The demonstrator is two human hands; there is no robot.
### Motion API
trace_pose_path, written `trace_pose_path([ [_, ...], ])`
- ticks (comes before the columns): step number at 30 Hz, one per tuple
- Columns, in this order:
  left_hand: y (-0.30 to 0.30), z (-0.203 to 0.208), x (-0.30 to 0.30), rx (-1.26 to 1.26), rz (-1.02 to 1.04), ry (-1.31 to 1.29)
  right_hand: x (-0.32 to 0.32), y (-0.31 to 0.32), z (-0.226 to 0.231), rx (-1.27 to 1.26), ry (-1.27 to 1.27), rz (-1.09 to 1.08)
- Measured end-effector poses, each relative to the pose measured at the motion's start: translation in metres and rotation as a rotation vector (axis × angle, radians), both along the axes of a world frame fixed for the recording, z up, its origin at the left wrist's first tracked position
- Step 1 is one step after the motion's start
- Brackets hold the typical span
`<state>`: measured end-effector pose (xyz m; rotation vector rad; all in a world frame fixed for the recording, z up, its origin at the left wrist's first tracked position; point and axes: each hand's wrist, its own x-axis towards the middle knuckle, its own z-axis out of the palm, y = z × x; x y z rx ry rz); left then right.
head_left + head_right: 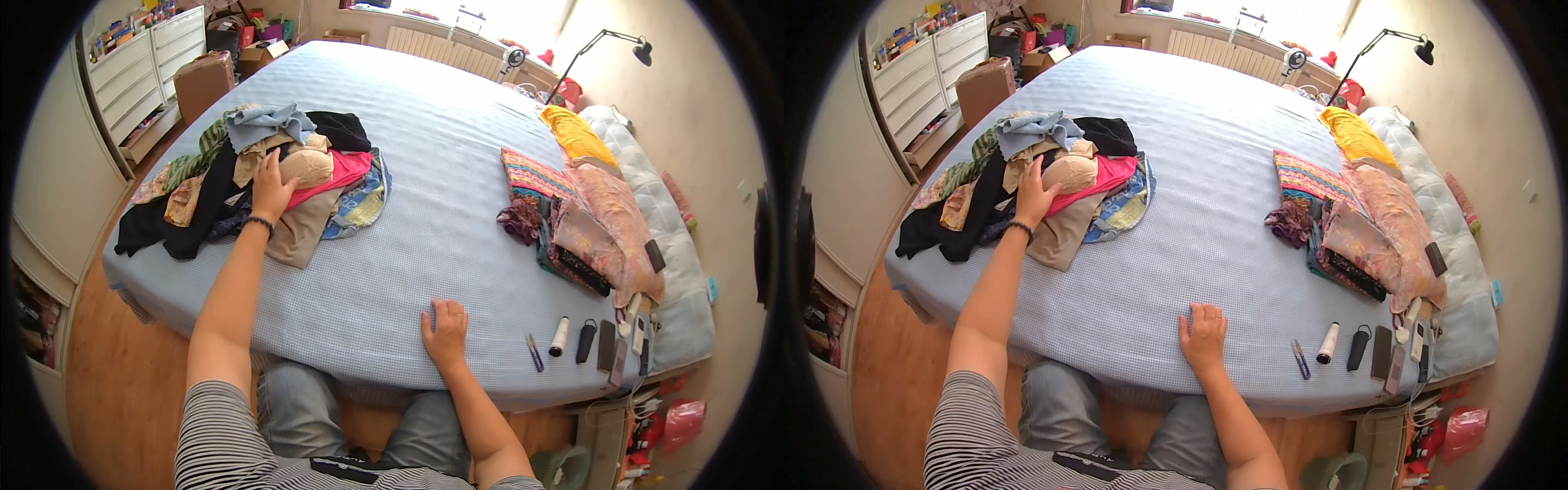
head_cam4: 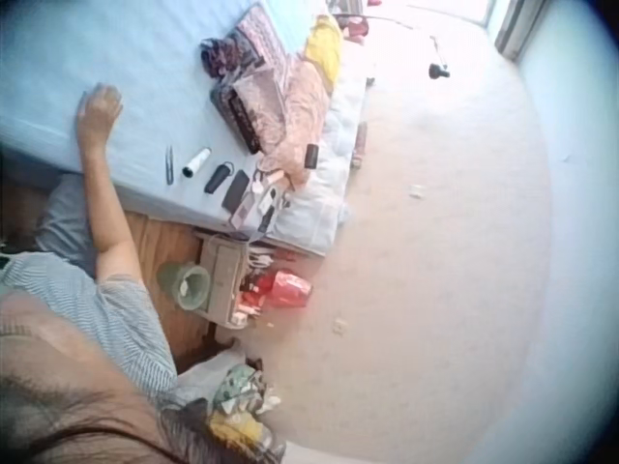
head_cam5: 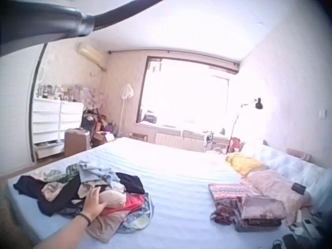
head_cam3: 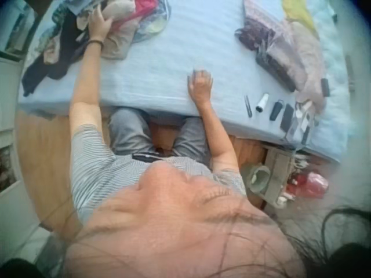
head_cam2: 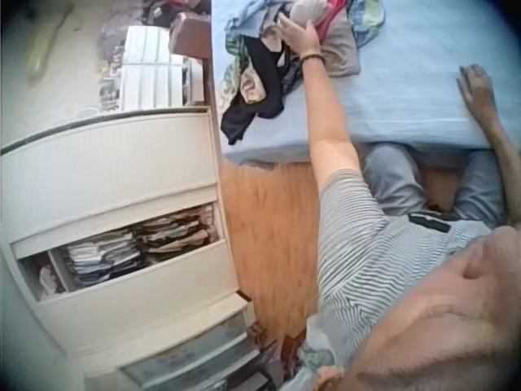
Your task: The person sits on the floor in front of a bed and folds a floral patterned top, smoothing it out and aligning the edges. They then pick up a green and white striped shirt and begin folding it as well.
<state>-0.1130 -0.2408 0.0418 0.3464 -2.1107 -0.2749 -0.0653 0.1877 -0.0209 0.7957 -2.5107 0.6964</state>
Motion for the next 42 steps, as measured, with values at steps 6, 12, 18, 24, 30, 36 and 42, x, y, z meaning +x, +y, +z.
trace_pose_path([
  [6,0.037,0.019,-0.012,0.401,-0.347,-0.044,-0.001,0.003,-0.005,0.017,0.028,0.023],
  [12,0.186,-0.007,0.102,0.298,-0.663,-0.103,0.0,-0.002,-0.012,-0.453,-0.498,0.032],
  [18,0.228,-0.031,0.194,0.338,-0.833,-0.304,0.04,-0.033,0.03,-1.199,-1.403,0.375],
  [24,0.216,-0.027,0.197,0.819,-0.879,-0.435,0.073,-0.016,0.045,-0.992,-1.279,0.425],
  [30,0.213,-0.023,0.183,0.414,-0.824,-0.464,0.076,0.002,0.066,-0.797,-1.252,0.483],
  [36,0.23,-0.005,0.185,1.464,-1.152,-0.377,0.059,0.013,0.088,-1.163,-1.461,0.518],
  [42,0.225,0.0,0.184,0.783,-1.063,-0.402,0.057,0.028,0.098,-1.261,-1.346,0.566],
])
